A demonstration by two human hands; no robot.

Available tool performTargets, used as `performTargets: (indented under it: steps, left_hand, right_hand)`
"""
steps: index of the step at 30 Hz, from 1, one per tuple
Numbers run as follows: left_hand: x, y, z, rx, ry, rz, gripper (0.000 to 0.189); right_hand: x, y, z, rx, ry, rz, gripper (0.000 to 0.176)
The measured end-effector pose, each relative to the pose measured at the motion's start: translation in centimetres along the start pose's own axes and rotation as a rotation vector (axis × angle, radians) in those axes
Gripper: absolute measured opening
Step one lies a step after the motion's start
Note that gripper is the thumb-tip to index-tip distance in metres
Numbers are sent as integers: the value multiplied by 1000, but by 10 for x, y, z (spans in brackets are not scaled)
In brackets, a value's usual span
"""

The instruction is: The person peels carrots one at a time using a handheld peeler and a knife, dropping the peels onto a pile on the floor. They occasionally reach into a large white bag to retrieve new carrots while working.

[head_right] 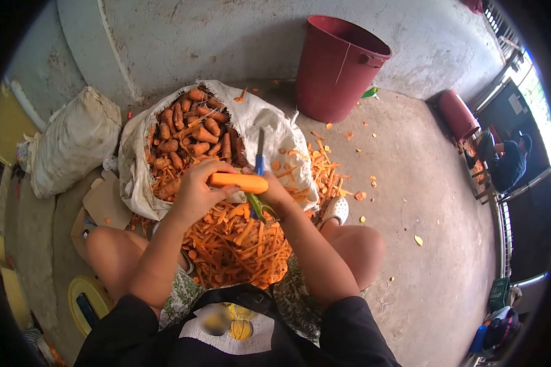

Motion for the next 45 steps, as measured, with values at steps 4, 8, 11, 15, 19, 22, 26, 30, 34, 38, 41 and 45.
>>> performTargets:
  steps: [4,8,11,15,19,22,26,30,34,38,41,45]
  left_hand:
    - [6,-7,-39,-376,22,-211,39]
    - [17,-16,-65,-417,112,-209,38]
    - [12,-15,-76,-437,52,-125,32]
    - [4,-12,-74,-339,45,-29,27]
    - [3,-10,-63,-306,55,20,26]
    - [1,-9,-64,-270,164,39,27]
    - [0,-7,-48,-204,226,49,21]
    - [32,-11,-8,-53,-216,-208,15]
    - [17,-8,2,-64,-158,-104,15]
    - [0,-11,-41,-236,461,-133,25]
    - [10,-18,-67,-268,520,-219,26]
    - [23,-24,-77,-288,501,-295,27]
  right_hand:
    - [-39,0,-8,-30,-1,324,25]
    - [-23,-27,-52,-36,-656,366,26]
    - [-11,-38,-64,-131,-968,328,24]
    - [1,-47,-66,-131,-1198,275,26]
    - [0,-48,-63,-158,-1209,264,25]
    - [-1,-48,-61,-155,-1234,254,24]
    - [-6,-40,-52,-194,-1214,276,23]
    - [-78,-4,22,218,-960,400,20]
    - [-86,22,38,71,-1235,348,27]
    - [-76,1,37,173,-487,405,29]
    - [-34,-11,0,-12,-118,133,23]
    - [18,-29,-20,-109,-440,-47,31]
Point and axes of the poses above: each hand's wrist, its own y-axis towards the middle knuckle, its own x-axis out of the palm, z = x × y, the point moved 10 cm from there along y, towards the middle knuckle, and after that the axes turned 10 degrees about -y, right-handed, at the moved point
